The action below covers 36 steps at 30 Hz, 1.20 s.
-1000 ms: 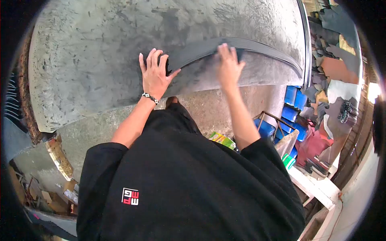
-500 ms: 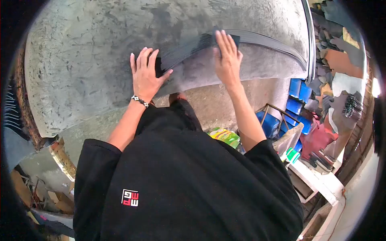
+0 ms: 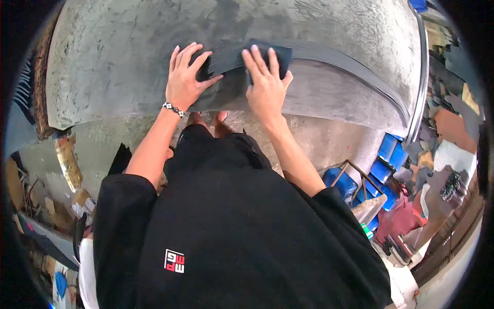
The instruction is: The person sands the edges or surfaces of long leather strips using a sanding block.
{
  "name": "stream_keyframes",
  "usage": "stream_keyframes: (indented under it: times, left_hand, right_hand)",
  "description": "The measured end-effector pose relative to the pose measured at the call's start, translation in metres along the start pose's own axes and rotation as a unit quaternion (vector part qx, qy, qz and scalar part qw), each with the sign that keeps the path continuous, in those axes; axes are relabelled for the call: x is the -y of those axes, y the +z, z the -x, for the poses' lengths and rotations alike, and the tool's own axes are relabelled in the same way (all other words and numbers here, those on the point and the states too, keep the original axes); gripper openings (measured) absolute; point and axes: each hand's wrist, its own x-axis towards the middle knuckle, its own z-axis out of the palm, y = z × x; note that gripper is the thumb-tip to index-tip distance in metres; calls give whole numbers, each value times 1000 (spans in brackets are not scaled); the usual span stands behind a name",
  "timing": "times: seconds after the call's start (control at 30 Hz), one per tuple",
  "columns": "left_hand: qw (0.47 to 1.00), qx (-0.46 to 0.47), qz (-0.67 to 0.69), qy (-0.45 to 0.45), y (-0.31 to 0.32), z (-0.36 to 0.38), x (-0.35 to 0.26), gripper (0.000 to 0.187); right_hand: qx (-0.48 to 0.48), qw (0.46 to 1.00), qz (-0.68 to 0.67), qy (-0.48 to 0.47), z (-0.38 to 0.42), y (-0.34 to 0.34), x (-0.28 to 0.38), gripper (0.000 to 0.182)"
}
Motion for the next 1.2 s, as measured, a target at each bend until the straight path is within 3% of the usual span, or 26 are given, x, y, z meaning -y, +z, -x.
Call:
stream_keyframes:
  times: [0.13, 0.2, 0.27, 0.4, 0.5, 0.6, 0.67, 0.73, 0.8, 0.87, 0.93, 1.0, 1.03, 1.13, 1.2]
  left_hand:
    - [1000, -1, -19, 14, 6, 2, 9, 61]
    - [1000, -10, -7, 7, 7, 3, 8, 62]
    - [1000, -24, 15, 1, 6, 2, 4, 62]
    - [999, -27, 21, -5, 5, 2, 3, 62]
    - [999, -25, -12, 19, 11, 5, 13, 61]
    - [1000, -17, 3, 6, 10, 4, 10, 59]
    - [999, -27, 24, -3, 9, 4, 3, 58]
    - [999, -34, 30, -5, 8, 3, 4, 58]
    - [999, -32, 20, -1, 9, 3, 6, 59]
    - [1000, -22, 0, 10, 9, 5, 10, 58]
    - [1000, -22, 15, 6, 8, 4, 8, 57]
    - [999, -24, 26, 3, 8, 5, 6, 57]
    - [999, -25, 31, 2, 8, 4, 5, 57]
    - [999, -24, 35, -8, 6, 4, 5, 59]
    - [1000, -23, 20, 0, 9, 5, 8, 59]
  right_hand:
    - [19, 991, -14, -134, 28, 8, 41, 53]
    - [6, 985, -10, -175, 28, 12, 28, 53]
    - [7, 989, 17, -147, 13, 3, -5, 55]
    - [-73, 993, 72, 51, -7, 3, -29, 56]
    - [15, 997, -1, -77, 25, 6, 67, 51]
    - [17, 992, 16, -128, 23, 1, 43, 54]
    - [1, 998, 54, -26, 0, -8, 1, 63]
    - [-114, 987, 107, 37, -9, 16, -40, 62]
    - [-66, 993, 87, 37, -3, 10, 19, 61]
    - [-33, 995, 63, -73, 25, 17, 66, 64]
    - [11, 990, 50, -129, 26, 0, 57, 62]
    - [-24, 992, 109, -62, 1, -2, 11, 59]
    - [-55, 992, 106, 35, -13, 1, -18, 59]
    - [-51, 979, 127, 153, -24, 6, -13, 58]
    - [-1, 988, 151, 14, -5, 14, 54, 50]
